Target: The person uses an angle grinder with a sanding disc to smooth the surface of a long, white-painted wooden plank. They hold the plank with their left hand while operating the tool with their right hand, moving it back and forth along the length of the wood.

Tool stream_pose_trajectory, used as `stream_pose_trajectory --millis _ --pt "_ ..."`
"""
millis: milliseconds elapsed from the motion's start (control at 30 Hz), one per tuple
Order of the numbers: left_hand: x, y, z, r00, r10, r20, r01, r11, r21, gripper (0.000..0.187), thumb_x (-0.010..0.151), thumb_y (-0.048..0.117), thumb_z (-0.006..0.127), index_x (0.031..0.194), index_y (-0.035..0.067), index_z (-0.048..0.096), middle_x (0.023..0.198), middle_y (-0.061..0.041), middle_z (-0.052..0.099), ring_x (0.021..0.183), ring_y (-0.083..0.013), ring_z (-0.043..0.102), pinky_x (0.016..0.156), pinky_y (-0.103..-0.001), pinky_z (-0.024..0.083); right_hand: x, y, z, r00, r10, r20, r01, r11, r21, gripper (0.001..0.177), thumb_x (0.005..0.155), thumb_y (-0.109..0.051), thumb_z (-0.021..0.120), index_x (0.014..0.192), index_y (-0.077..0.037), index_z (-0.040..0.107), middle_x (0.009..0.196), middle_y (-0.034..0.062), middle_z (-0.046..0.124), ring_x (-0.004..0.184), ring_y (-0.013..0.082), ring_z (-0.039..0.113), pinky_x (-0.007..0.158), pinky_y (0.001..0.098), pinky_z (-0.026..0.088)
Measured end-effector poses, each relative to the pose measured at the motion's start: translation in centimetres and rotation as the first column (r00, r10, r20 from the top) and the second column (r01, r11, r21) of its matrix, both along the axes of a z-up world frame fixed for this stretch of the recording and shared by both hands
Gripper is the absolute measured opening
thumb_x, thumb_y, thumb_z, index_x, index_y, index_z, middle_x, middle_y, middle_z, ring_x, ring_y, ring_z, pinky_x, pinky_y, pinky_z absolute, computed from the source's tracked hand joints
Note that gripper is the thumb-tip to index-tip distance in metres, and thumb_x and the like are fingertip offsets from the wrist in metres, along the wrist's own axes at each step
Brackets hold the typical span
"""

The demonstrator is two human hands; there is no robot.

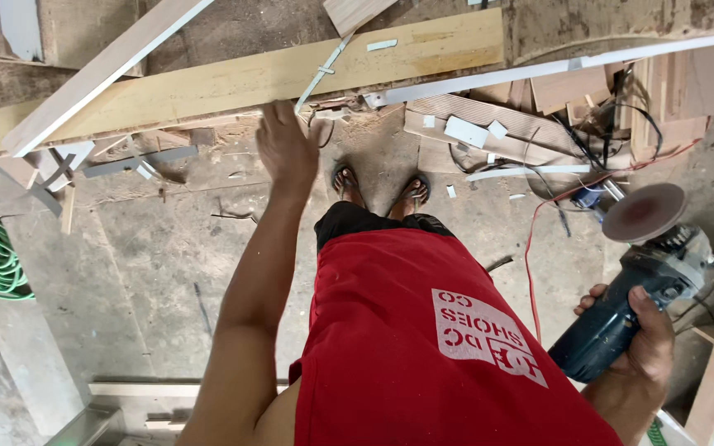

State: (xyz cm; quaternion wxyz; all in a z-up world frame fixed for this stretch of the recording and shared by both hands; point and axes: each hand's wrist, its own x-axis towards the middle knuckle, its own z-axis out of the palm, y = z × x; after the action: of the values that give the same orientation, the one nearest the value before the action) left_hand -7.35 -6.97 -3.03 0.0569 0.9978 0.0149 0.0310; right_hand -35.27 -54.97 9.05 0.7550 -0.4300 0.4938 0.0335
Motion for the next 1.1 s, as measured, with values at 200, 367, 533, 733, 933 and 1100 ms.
stream_pose_trajectory --millis 200,367,533,733,933,1100 --pt "4.0 1.8 0.3 0.996 -0.028 -0.079 0.040 0.987 0.159 0.044 0.090 0.038 0.085 0.112 0.008 0.061 0.108 -0.013 0.063 0.100 -0.0282 0.059 0.090 -0.043 0.053 0.1 0.4 0.4 0.998 0.039 0.048 -0.040 0.999 0.003 0.048 0.087 -0.037 0.076 0.126 -0.013 0.061 0.098 0.0095 0.069 0.084 0.0215 0.068 0.079 0.0336 0.059" --pt "5.1 1.5 5.2 0.939 -0.262 -0.223 0.246 0.964 -0.098 0.024 0.102 0.007 0.074 0.107 0.004 0.051 0.069 -0.007 0.061 0.054 -0.0231 0.052 0.047 -0.041 0.045 0.0 1.0 0.9 1.000 0.031 0.001 -0.031 0.999 -0.036 0.047 0.085 -0.040 0.076 0.121 -0.012 0.062 0.096 0.0081 0.070 0.082 0.0205 0.068 0.079 0.0344 0.058" --pt "7.4 0.6 8.3 0.954 -0.199 -0.226 0.153 0.967 -0.204 0.021 0.094 -0.006 0.065 0.109 0.007 0.057 0.087 -0.011 0.069 0.072 -0.0294 0.064 0.060 -0.043 0.051 -0.9 0.3 0.0 0.999 0.040 0.010 -0.040 0.998 -0.044 0.044 0.087 -0.040 0.075 0.119 -0.013 0.063 0.097 0.0086 0.070 0.082 0.0203 0.068 0.078 0.0340 0.059" --pt "4.8 -4.0 16.2 0.837 -0.370 -0.402 0.013 0.749 -0.663 0.010 0.106 0.007 0.052 0.115 0.008 0.056 0.103 -0.011 0.070 0.091 -0.0203 0.067 0.070 -0.029 0.059 -2.0 -0.4 -0.9 0.999 0.045 0.023 -0.045 0.998 -0.032 0.042 0.090 -0.041 0.074 0.115 -0.008 0.063 0.099 0.0090 0.070 0.086 0.0209 0.069 0.081 0.0347 0.060" --pt "-2.4 -6.3 13.2 0.566 -0.760 -0.318 0.260 0.531 -0.807 0.036 0.099 0.033 0.053 0.125 0.015 0.072 0.162 -0.018 0.039 0.147 -0.0385 0.041 0.115 -0.055 0.037 -1.0 0.6 -0.8 0.998 0.054 0.013 -0.054 0.999 -0.005 0.046 0.090 -0.044 0.072 0.116 -0.008 0.063 0.099 0.0049 0.068 0.089 0.0182 0.067 0.085 0.0320 0.058" --pt "-2.3 2.0 7.6 0.946 -0.222 -0.235 -0.034 0.655 -0.755 0.027 0.102 0.026 0.061 0.125 0.012 0.068 0.134 -0.011 0.068 0.126 -0.0320 0.062 0.107 -0.049 0.049 0.7 2.8 0.4 0.997 0.070 0.029 -0.070 0.997 -0.020 0.058 0.086 -0.044 0.074 0.138 -0.023 0.058 0.097 0.0022 0.066 0.085 0.0162 0.065 0.081 0.0312 0.056"
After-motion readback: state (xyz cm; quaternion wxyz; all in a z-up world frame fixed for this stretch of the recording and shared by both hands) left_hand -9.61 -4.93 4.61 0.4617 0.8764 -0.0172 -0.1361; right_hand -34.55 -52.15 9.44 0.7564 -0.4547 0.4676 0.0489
